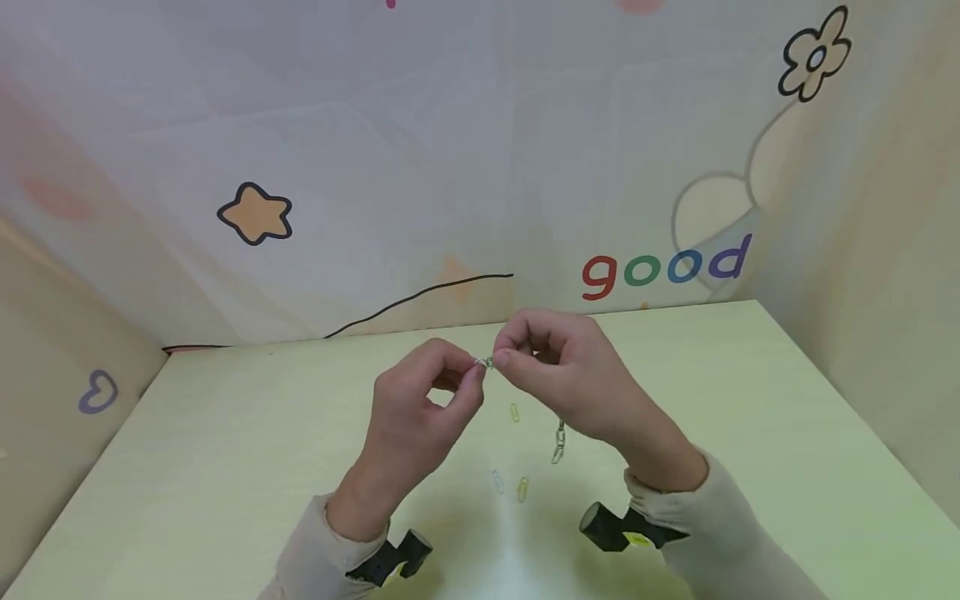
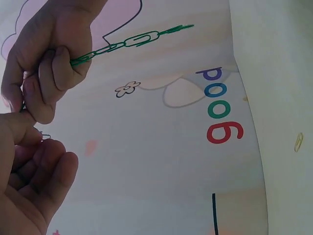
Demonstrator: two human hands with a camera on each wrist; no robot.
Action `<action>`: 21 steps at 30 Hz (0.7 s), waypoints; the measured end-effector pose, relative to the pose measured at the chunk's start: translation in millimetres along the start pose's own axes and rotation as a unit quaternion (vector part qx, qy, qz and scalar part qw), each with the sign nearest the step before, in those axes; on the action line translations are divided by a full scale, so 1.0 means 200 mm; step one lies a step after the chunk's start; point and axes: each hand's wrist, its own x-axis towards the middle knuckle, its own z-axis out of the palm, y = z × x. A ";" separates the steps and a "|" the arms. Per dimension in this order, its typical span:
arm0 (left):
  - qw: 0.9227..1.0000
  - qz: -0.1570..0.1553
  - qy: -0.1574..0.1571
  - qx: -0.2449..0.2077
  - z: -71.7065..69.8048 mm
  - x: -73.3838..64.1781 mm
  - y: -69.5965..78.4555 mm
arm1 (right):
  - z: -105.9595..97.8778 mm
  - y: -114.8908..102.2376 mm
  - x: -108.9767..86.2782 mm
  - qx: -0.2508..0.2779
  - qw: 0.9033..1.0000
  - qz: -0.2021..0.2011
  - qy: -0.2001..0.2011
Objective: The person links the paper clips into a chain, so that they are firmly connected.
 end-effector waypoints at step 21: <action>0.983 -0.128 -0.026 -0.127 -0.13 0.04 0.04 | -0.10 0.02 0.03 0.000 0.995 0.034 -0.099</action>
